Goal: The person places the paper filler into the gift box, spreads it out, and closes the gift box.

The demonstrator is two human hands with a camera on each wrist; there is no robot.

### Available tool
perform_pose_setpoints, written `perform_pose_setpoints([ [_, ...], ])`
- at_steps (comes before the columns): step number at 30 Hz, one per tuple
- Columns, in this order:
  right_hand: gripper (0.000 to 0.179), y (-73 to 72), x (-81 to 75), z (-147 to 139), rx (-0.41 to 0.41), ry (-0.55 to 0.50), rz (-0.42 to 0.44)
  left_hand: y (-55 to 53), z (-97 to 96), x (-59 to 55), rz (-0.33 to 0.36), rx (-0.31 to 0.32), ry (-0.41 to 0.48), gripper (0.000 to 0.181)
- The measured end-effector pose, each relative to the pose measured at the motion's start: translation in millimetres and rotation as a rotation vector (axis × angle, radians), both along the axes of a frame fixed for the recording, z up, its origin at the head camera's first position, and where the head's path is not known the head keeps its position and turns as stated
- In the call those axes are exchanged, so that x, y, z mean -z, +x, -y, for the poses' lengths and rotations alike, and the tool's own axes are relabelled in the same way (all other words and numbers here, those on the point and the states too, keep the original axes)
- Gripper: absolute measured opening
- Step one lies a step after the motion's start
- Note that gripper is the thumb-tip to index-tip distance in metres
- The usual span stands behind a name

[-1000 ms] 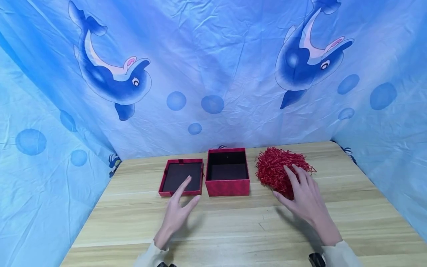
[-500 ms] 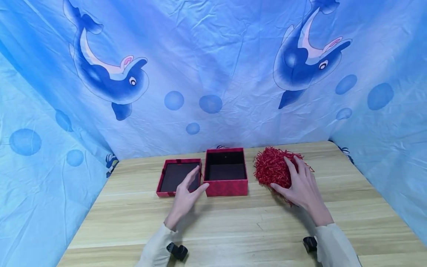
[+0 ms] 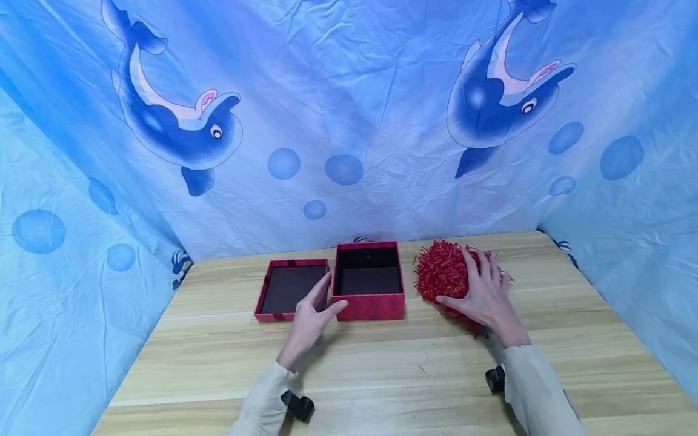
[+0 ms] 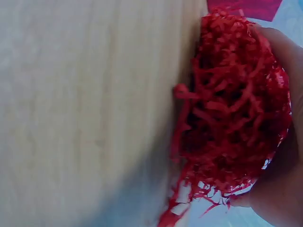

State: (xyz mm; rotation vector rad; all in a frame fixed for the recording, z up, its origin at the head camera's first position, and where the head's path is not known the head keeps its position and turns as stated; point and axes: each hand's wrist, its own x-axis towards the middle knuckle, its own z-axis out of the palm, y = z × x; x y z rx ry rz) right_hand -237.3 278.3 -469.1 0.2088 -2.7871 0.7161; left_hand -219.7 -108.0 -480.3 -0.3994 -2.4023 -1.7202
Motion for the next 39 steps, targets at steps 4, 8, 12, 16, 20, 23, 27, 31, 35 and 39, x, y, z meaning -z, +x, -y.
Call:
perform_pose_setpoints([
  [4, 0.126, -3.4, 5.4, 0.2, -0.002, 0.012, 0.071, -1.7, -2.7, 1.9, -0.001, 0.003, -0.007, 0.083],
  [8, 0.122, -4.8, 9.3, -0.5, -0.009, 0.000, 0.102, -4.6, -5.2, 3.5, -0.014, 0.018, 0.007, 0.082],
  [12, 0.114, -6.5, 13.5, -2.8, -0.018, -0.018, 0.118, -7.3, -6.4, 5.4, -0.027, 0.034, 0.030, 0.079],
  [16, 0.106, -8.1, 16.7, -5.8, -0.018, -0.019, 0.129, -8.7, -6.9, 6.8, -0.035, 0.066, 0.064, 0.076],
  [20, 0.101, -8.7, 16.3, -7.2, -0.018, -0.042, 0.145, -8.9, -7.4, 7.2, -0.026, 0.075, 0.079, 0.076],
  [23, 0.095, -9.8, 15.6, -7.8, -0.005, -0.068, 0.159, -9.1, -7.8, 7.7, -0.021, 0.071, 0.078, 0.076],
  [27, 0.088, -11.6, 16.4, -9.2, 0.017, -0.090, 0.154, -9.6, -8.1, 8.4, -0.028, 0.070, 0.073, 0.075],
  [31, 0.083, -12.1, 17.5, -10.1, 0.027, -0.119, 0.137, -9.7, -7.4, 8.3, -0.044, 0.064, 0.076, 0.074],
  [35, 0.080, -10.1, 17.8, -9.9, 0.032, -0.163, 0.119, -9.8, -7.2, 7.5, -0.060, 0.059, 0.094, 0.073],
  [39, 0.079, -6.5, 17.2, -11.2, 0.034, -0.218, 0.104, -10.0, -7.5, 7.3, -0.045, 0.053, 0.086, 0.074],
])
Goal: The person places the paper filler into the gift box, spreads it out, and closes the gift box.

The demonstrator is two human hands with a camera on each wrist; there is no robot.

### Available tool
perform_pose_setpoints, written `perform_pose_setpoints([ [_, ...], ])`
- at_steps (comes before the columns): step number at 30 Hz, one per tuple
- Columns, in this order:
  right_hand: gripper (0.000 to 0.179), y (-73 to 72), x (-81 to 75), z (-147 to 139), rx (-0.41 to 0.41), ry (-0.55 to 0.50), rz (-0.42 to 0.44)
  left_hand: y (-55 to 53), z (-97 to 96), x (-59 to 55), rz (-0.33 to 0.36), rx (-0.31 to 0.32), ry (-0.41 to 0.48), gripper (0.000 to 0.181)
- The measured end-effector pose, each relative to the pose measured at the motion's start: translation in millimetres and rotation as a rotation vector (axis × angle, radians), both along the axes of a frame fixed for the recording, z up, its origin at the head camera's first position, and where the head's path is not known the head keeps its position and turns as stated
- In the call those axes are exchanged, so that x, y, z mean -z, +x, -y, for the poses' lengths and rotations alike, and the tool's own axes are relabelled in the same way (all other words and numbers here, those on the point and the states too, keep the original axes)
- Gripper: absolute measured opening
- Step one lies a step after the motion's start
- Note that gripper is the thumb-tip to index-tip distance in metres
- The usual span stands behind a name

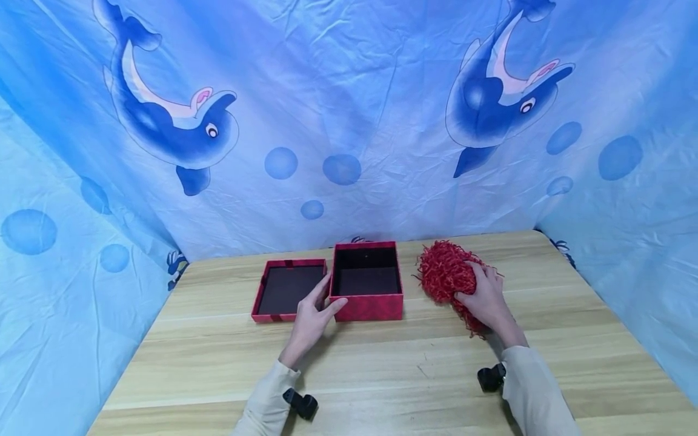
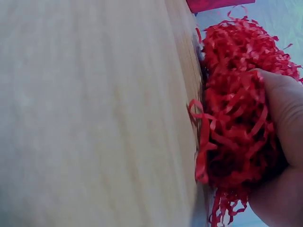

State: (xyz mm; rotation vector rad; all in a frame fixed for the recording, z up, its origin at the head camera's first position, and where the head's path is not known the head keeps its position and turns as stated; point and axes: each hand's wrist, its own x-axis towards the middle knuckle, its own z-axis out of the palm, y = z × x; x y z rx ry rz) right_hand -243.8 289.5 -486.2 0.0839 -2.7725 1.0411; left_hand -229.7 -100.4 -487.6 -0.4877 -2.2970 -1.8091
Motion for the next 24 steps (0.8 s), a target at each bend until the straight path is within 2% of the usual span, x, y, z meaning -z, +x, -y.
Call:
perform_pose_setpoints([
  [7, 0.074, 3.7, -3.7, -1.2, -0.004, -0.133, -0.025, 0.9, 1.6, -0.4, 0.013, -0.002, -0.030, 0.074],
  [14, 0.074, 7.7, -10.8, -1.7, -0.028, -0.225, -0.045, 0.0, 1.9, -1.3, 0.009, 0.007, -0.014, 0.074],
  [24, 0.071, 11.7, -25.5, -3.2, -0.101, -0.267, -0.124, -1.7, 1.3, 1.1, 0.018, 0.004, -0.013, 0.075],
])
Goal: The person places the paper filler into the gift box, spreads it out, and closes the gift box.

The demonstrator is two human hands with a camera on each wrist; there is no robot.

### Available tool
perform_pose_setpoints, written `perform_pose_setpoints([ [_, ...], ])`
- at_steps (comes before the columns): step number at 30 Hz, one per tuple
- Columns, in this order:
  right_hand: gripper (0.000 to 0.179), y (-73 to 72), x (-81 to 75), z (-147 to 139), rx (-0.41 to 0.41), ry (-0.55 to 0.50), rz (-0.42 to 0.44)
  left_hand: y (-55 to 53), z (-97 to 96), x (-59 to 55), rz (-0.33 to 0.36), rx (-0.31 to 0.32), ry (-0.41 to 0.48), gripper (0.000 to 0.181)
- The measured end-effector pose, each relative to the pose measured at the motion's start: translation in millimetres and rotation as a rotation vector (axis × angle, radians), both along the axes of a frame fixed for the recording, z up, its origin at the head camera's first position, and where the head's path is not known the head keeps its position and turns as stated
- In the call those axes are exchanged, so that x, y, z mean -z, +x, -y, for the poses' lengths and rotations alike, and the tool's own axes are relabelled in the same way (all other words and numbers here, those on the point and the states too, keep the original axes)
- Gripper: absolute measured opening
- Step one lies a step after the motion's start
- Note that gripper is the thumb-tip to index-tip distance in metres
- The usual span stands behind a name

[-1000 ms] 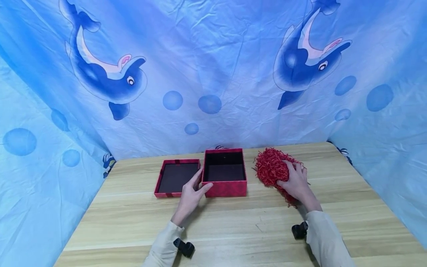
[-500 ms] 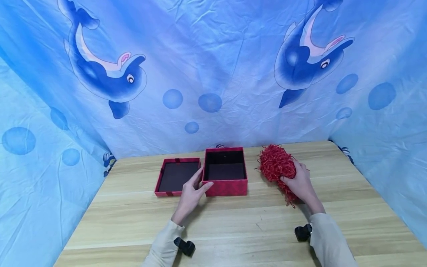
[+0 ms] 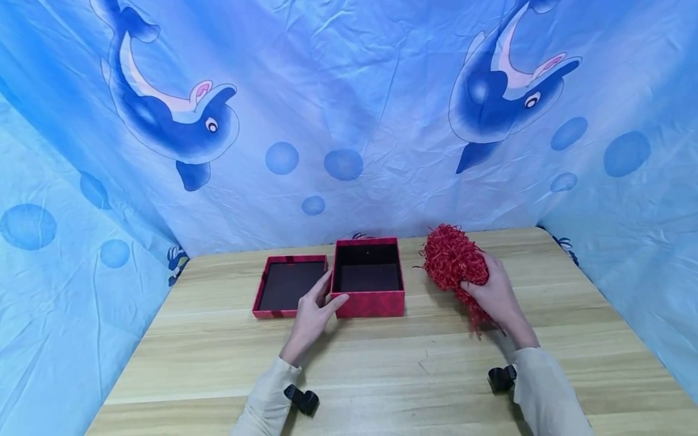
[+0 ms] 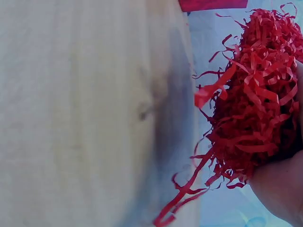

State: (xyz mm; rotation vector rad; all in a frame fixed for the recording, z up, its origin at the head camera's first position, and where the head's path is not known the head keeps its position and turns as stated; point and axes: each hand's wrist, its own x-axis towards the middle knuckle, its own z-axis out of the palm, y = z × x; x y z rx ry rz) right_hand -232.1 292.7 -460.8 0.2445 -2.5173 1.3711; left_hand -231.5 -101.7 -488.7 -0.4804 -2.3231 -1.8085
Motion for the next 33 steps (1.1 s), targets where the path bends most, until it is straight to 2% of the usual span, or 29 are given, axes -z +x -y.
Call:
perform_pose_setpoints([
  [13, 0.069, 2.0, -33.7, 16.2, -0.040, 0.012, -0.022, -0.4, -0.5, -0.5, 0.000, 0.006, -0.017, 0.073],
  [22, 0.070, 0.1, -57.0, 41.2, -0.122, 0.037, -0.078, 0.4, -0.2, -2.4, 0.001, 0.008, -0.007, 0.073],
  [33, 0.070, -8.5, -69.9, 73.3, -0.203, 0.120, -0.057, 4.7, 1.1, -3.9, 0.018, -0.003, -0.028, 0.074],
])
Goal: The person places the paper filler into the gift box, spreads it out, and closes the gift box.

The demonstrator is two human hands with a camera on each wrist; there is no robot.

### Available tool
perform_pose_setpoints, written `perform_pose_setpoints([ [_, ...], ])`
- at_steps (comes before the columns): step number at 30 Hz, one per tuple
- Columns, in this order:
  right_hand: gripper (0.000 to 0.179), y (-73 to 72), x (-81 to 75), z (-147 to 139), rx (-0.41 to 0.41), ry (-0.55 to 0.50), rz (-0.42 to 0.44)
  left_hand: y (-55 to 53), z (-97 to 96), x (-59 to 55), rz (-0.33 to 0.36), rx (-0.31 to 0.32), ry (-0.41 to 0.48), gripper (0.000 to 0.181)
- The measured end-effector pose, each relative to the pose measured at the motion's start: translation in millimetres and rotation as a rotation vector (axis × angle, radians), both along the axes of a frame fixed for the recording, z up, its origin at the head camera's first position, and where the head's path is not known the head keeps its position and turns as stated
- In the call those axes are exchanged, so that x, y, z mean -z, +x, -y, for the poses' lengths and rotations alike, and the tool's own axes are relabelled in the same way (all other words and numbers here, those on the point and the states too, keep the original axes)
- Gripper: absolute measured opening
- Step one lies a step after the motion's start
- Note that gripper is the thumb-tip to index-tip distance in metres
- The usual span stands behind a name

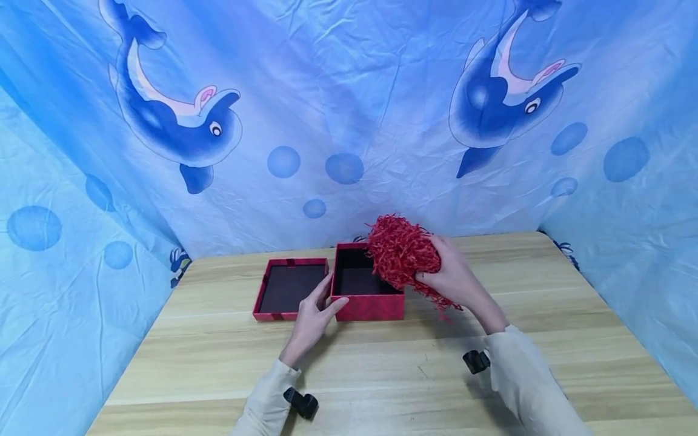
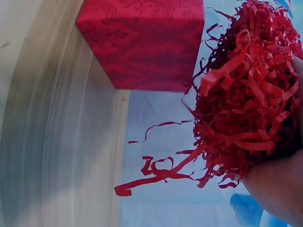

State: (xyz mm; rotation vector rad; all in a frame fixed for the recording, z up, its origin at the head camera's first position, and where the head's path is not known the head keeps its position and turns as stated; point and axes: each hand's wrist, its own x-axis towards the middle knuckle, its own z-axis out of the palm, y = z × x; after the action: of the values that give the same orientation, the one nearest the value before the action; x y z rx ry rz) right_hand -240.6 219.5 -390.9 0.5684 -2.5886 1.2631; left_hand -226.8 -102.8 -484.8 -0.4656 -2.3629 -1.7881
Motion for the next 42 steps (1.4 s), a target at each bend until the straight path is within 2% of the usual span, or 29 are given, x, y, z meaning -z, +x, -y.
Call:
perform_pose_setpoints([
  [4, 0.071, -6.3, 0.7, 12.3, -0.024, 0.045, -0.004, -0.3, -0.2, -0.3, -0.011, 0.005, 0.006, 0.073],
  [12, 0.075, -15.2, 3.1, 34.4, -0.042, 0.118, -0.010, 2.7, 0.1, 2.3, 0.011, 0.004, 0.019, 0.072],
  [20, 0.082, -21.8, -1.2, 50.6, -0.024, 0.239, -0.028, 1.5, -1.2, 0.0, 0.001, 0.015, 0.059, 0.072],
  [29, 0.087, -22.9, -5.2, 64.6, -0.036, 0.373, -0.084, 1.0, 0.7, 0.8, 0.021, 0.006, 0.025, 0.072],
  [38, 0.091, -23.3, -4.4, 70.9, -0.059, 0.343, -0.149, -0.1, -1.3, -0.3, 0.014, 0.014, 0.050, 0.071],
  [40, 0.089, -23.3, -4.8, 71.7, -0.070, 0.323, -0.181, 1.5, -2.6, -3.5, 0.009, 0.013, 0.059, 0.070],
  [42, 0.083, -22.6, -5.2, 72.7, -0.079, 0.301, -0.207, 5.8, -3.7, -11.4, 0.004, 0.018, 0.071, 0.069],
])
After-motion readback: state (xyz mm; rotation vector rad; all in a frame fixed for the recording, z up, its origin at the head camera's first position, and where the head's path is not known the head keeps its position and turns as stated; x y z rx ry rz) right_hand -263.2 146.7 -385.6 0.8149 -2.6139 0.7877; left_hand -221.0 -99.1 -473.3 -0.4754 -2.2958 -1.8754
